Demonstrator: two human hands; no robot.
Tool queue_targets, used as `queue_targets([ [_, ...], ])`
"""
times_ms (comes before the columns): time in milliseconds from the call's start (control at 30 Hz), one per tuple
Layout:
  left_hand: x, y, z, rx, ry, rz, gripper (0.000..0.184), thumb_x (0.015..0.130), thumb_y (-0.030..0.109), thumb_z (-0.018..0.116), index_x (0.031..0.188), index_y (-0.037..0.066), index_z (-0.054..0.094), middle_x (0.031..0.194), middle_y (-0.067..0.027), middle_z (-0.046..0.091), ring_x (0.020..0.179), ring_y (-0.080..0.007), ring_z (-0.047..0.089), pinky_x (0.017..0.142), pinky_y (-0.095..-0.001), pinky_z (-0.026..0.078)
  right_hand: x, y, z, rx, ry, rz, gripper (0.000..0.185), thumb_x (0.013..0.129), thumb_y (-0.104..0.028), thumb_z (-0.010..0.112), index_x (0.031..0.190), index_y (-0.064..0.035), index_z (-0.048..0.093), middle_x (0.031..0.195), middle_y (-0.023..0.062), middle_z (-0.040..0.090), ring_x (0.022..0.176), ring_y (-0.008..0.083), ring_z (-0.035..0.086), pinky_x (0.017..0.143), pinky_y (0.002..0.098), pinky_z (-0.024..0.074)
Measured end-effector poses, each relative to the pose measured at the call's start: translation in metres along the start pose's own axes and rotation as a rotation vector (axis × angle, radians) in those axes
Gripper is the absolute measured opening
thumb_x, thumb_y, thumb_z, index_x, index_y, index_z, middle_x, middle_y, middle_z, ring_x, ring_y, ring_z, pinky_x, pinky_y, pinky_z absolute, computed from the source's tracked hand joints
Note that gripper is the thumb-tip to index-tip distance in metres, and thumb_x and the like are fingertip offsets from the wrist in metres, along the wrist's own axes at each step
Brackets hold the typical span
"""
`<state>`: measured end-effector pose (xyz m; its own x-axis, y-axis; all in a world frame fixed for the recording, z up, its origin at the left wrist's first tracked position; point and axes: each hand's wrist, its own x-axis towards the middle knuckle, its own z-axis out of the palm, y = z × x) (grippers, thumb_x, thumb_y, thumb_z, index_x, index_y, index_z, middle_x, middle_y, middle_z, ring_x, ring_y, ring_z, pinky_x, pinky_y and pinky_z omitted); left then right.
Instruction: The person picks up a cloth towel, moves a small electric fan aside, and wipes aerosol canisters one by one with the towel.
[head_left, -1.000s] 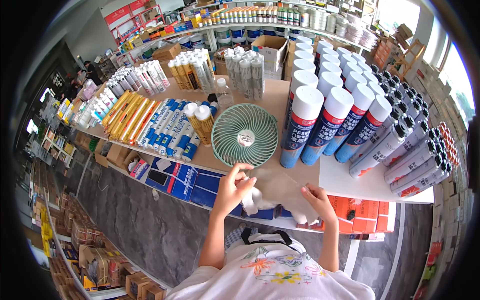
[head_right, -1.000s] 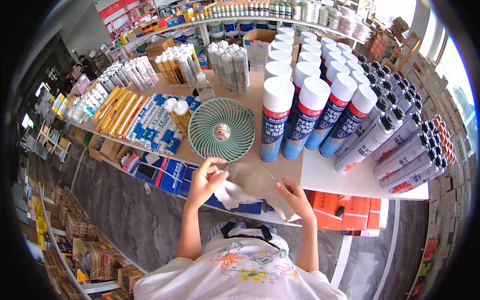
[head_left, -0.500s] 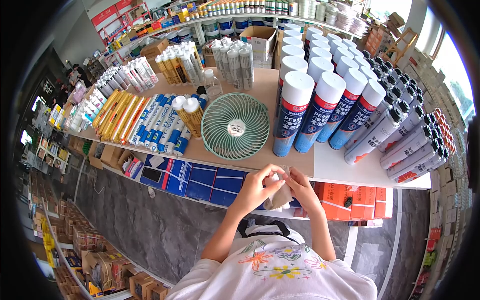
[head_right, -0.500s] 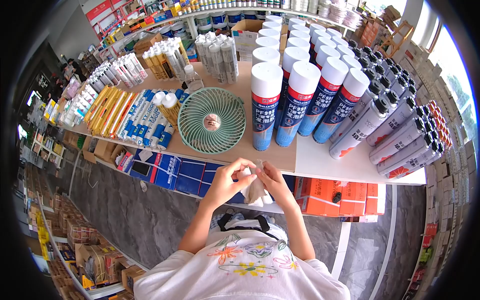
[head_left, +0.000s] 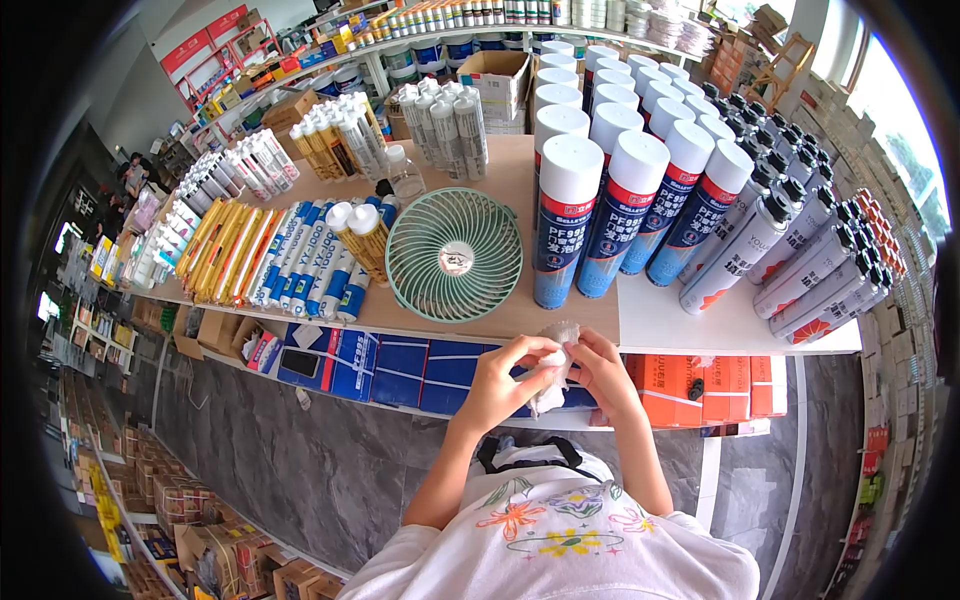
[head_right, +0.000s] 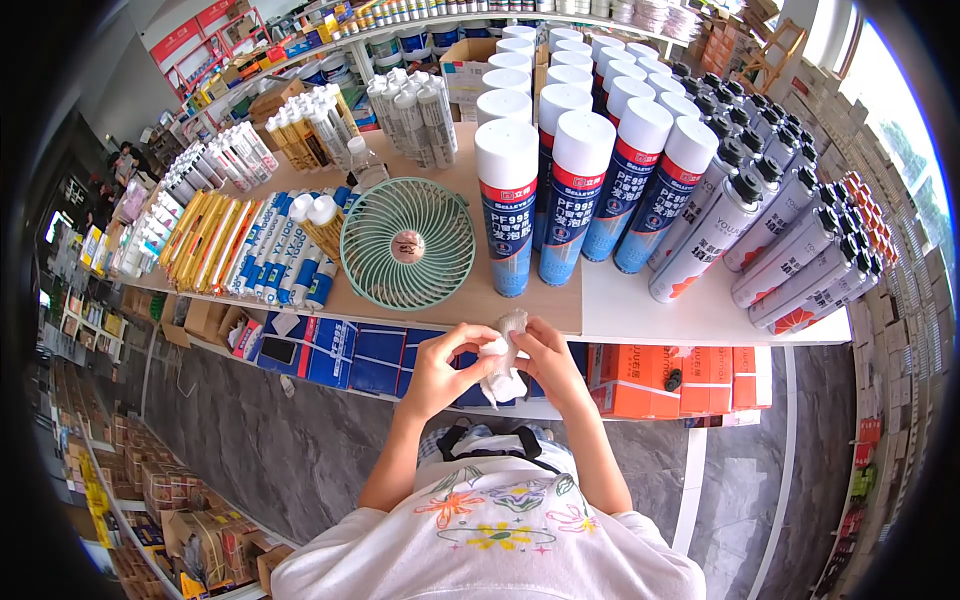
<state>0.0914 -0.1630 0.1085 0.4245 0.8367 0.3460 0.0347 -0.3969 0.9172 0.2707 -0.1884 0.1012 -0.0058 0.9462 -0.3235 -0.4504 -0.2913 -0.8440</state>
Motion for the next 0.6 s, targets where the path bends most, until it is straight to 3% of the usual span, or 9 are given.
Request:
queue_targets([
  [133, -0.002, 0.001, -0.002, 0.049, -0.036, 0.028, 0.031, 0.080, 0.003, 0.078, 0.109, 0.002, 0.067, 0.105, -0.0086, 0.070, 0.091, -0.0148, 0.067, 0.081, -0.0295, 0.055, 0.005, 0.003, -0.009, 0.044, -0.026, -0.029, 0.024, 0.097, -0.010, 0.055, 0.118, 0.0005, 0.056, 0.111, 0.0077, 0.062, 0.105, 0.0158, 0.062, 0.089, 0.0333, 0.0528],
  [200, 0.002, 0.007, -0.003, 0.151, -0.083, 0.193, 0.035, 0.077, 0.003, 0.080, 0.110, 0.002, 0.068, 0.107, -0.0089, 0.070, 0.094, -0.0195, 0.066, 0.084, -0.0317, 0.053, 0.005, 0.001, -0.012, 0.040, -0.057, -0.023, 0.025, 0.097, -0.009, 0.054, 0.121, 0.0008, 0.055, 0.110, 0.0074, 0.062, 0.106, 0.0161, 0.061, 0.089, 0.0333, 0.0530],
  [233, 0.002, 0.010, -0.002, 0.159, -0.082, 0.181, 0.037, 0.075, 0.002, 0.081, 0.109, 0.003, 0.068, 0.108, -0.0090, 0.070, 0.097, -0.0231, 0.065, 0.084, -0.0328, 0.053, 0.002, -0.002, -0.009, 0.039, 0.000, -0.013, 0.030, 0.096, -0.007, 0.055, 0.125, 0.0016, 0.050, 0.113, 0.0090, 0.059, 0.105, 0.0171, 0.061, 0.087, 0.0338, 0.0540],
  [400, 0.003, -0.008, 0.007, 0.215, 0.024, 0.226, 0.028, 0.077, -0.003, 0.076, 0.104, 0.002, 0.070, 0.100, -0.0083, 0.071, 0.088, -0.0213, 0.066, 0.079, -0.0317, 0.054, 0.006, 0.008, -0.015, 0.026, 0.063, -0.026, 0.036, 0.096, -0.005, 0.055, 0.130, 0.0037, 0.045, 0.115, 0.0106, 0.056, 0.107, 0.0181, 0.061, 0.088, 0.0351, 0.0555],
  [500, 0.001, -0.014, 0.011, 0.180, 0.099, 0.104, 0.022, 0.079, -0.007, 0.072, 0.100, 0.001, 0.071, 0.096, -0.0091, 0.071, 0.081, -0.0169, 0.067, 0.074, -0.0280, 0.055, 0.007, 0.011, -0.016, 0.076, -0.057, -0.025, 0.044, 0.097, -0.010, 0.057, 0.135, 0.0061, 0.041, 0.123, 0.0142, 0.053, 0.114, 0.0213, 0.059, 0.100, 0.0381, 0.0521],
  [600, 0.002, -0.017, 0.016, 0.089, 0.139, 0.058, 0.020, 0.081, -0.007, 0.072, 0.100, 0.000, 0.072, 0.097, -0.0088, 0.071, 0.085, -0.0161, 0.068, 0.076, -0.0282, 0.055, -0.003, 0.001, -0.010, 0.023, -0.096, -0.081, 0.049, 0.097, -0.012, 0.061, 0.137, 0.0073, 0.043, 0.124, 0.0162, 0.057, 0.116, 0.0218, 0.060, 0.100, 0.0362, 0.0507],
])
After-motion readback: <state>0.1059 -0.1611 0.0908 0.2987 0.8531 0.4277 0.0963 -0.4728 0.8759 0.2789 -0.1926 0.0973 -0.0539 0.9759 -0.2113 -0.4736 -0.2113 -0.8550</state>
